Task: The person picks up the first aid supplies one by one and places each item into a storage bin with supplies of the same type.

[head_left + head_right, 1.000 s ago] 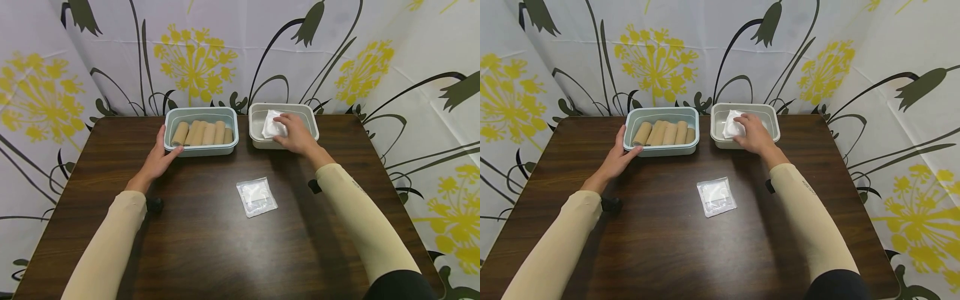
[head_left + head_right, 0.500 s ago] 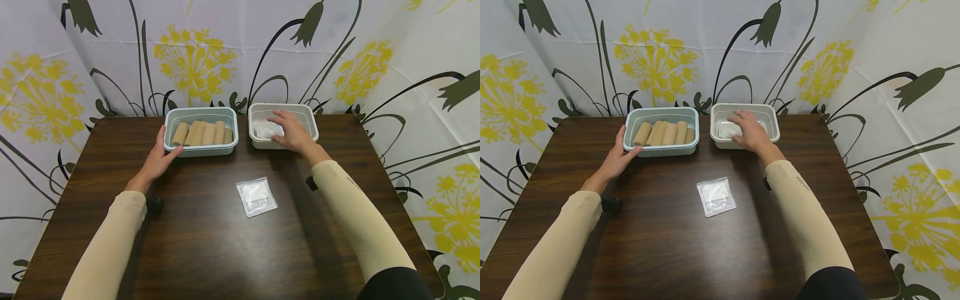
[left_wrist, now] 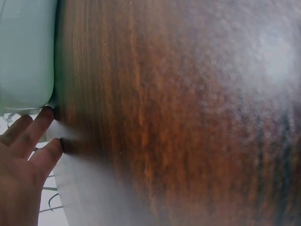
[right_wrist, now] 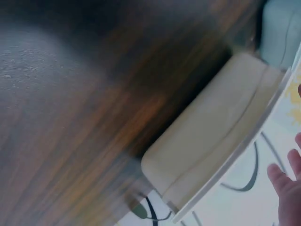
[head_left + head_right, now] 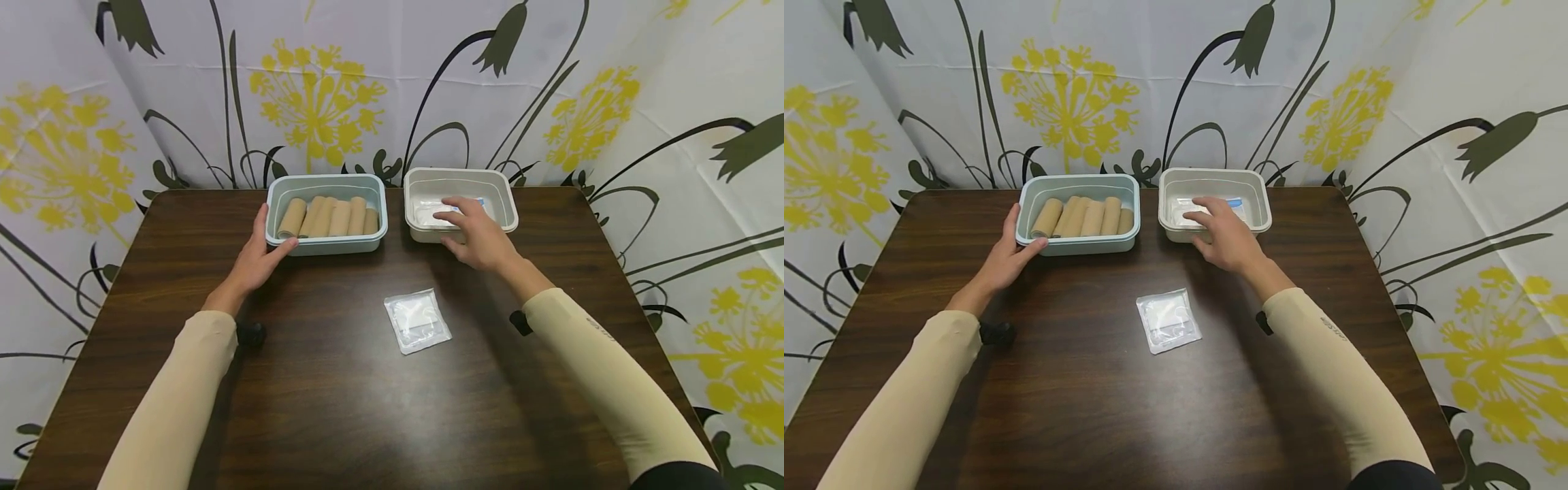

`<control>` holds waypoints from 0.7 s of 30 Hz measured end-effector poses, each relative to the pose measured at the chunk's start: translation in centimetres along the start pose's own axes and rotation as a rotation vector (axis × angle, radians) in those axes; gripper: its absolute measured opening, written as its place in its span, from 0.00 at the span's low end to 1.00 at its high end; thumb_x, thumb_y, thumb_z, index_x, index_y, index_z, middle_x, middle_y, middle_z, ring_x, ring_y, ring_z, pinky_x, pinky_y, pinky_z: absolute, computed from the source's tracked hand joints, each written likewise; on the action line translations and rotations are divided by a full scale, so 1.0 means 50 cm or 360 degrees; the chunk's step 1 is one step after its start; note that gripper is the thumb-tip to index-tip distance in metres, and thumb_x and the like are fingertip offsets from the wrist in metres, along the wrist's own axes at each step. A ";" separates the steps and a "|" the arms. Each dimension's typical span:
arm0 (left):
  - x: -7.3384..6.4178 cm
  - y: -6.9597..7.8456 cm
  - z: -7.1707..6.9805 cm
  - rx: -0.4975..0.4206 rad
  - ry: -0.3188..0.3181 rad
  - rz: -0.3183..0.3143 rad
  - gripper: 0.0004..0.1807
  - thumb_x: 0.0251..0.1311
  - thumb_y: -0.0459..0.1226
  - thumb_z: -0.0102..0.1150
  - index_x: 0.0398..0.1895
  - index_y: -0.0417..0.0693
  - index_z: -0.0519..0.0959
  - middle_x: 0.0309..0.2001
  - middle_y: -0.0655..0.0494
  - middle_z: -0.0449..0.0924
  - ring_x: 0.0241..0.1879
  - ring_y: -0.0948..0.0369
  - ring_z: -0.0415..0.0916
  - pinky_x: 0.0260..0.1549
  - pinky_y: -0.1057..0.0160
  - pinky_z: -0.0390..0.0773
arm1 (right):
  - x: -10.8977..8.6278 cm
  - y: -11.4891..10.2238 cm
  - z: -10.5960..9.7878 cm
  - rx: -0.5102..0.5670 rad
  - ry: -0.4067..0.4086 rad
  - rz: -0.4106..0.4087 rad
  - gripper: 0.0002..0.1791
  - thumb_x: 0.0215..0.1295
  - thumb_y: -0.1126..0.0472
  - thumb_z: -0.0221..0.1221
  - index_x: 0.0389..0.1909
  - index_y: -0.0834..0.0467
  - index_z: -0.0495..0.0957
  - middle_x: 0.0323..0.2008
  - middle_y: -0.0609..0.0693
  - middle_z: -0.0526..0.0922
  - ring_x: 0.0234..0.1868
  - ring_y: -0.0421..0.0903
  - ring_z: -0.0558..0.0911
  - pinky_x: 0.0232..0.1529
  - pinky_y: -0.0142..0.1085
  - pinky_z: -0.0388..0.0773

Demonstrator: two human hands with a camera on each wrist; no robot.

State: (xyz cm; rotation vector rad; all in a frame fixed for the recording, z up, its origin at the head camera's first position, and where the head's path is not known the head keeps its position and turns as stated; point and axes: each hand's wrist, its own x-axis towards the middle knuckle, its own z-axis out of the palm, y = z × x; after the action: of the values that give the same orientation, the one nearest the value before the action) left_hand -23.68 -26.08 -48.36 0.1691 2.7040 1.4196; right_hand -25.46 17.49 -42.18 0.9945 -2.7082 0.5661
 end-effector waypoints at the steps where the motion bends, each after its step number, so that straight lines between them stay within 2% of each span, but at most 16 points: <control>1: -0.001 0.000 -0.001 0.0003 -0.0002 -0.0005 0.48 0.65 0.57 0.50 0.72 0.77 0.25 0.76 0.58 0.30 0.74 0.51 0.35 0.66 0.37 0.42 | -0.007 -0.006 0.004 -0.0014 0.0018 -0.0039 0.22 0.59 0.59 0.64 0.56 0.55 0.78 0.64 0.57 0.68 0.66 0.55 0.64 0.63 0.47 0.63; 4: -0.004 0.001 -0.005 0.0006 -0.0008 -0.0016 0.49 0.65 0.57 0.50 0.73 0.75 0.25 0.76 0.57 0.30 0.74 0.49 0.36 0.66 0.36 0.42 | -0.031 -0.028 0.018 -0.0035 0.0026 -0.0154 0.23 0.59 0.58 0.64 0.56 0.55 0.78 0.64 0.57 0.68 0.66 0.54 0.64 0.64 0.46 0.62; 6: -0.004 0.003 -0.007 0.0005 -0.0007 -0.0014 0.49 0.65 0.57 0.50 0.73 0.73 0.25 0.76 0.56 0.30 0.74 0.49 0.36 0.65 0.36 0.42 | -0.046 -0.045 0.028 -0.0003 -0.0038 -0.0206 0.24 0.58 0.57 0.64 0.57 0.55 0.77 0.65 0.56 0.67 0.67 0.53 0.64 0.65 0.46 0.62; 9: -0.003 0.004 -0.008 0.0001 -0.0003 -0.0012 0.49 0.65 0.57 0.51 0.74 0.73 0.25 0.76 0.57 0.30 0.74 0.49 0.36 0.66 0.36 0.42 | -0.068 -0.071 0.045 0.0085 -0.0272 -0.0238 0.30 0.55 0.52 0.66 0.60 0.54 0.75 0.68 0.54 0.64 0.70 0.52 0.60 0.66 0.47 0.61; 13: -0.003 0.003 -0.008 0.0005 -0.0004 -0.0023 0.50 0.64 0.57 0.51 0.74 0.72 0.24 0.76 0.56 0.29 0.74 0.49 0.36 0.65 0.36 0.42 | -0.092 -0.106 0.071 0.0164 -0.0648 -0.0195 0.41 0.49 0.44 0.68 0.66 0.50 0.69 0.72 0.51 0.58 0.73 0.51 0.52 0.67 0.49 0.58; 16: -0.005 0.004 -0.005 0.0005 -0.0004 -0.0022 0.50 0.65 0.57 0.50 0.74 0.71 0.25 0.76 0.55 0.30 0.74 0.48 0.36 0.65 0.36 0.42 | -0.105 -0.125 0.090 0.0168 -0.0801 -0.0172 0.48 0.45 0.40 0.71 0.69 0.47 0.65 0.73 0.51 0.56 0.74 0.51 0.49 0.69 0.50 0.54; 21: -0.004 0.007 0.001 -0.0005 -0.0010 -0.0017 0.49 0.65 0.57 0.50 0.73 0.73 0.25 0.76 0.55 0.30 0.74 0.48 0.36 0.65 0.36 0.42 | -0.118 -0.130 0.109 0.0095 -0.0935 -0.0142 0.51 0.42 0.39 0.72 0.71 0.42 0.62 0.73 0.49 0.54 0.73 0.50 0.51 0.68 0.49 0.55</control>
State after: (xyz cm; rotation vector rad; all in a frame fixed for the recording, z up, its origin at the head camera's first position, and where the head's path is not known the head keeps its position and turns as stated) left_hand -23.44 -25.88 -48.08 0.1580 2.6933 1.4179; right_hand -17.07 14.09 -47.12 1.4859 -3.1281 0.3829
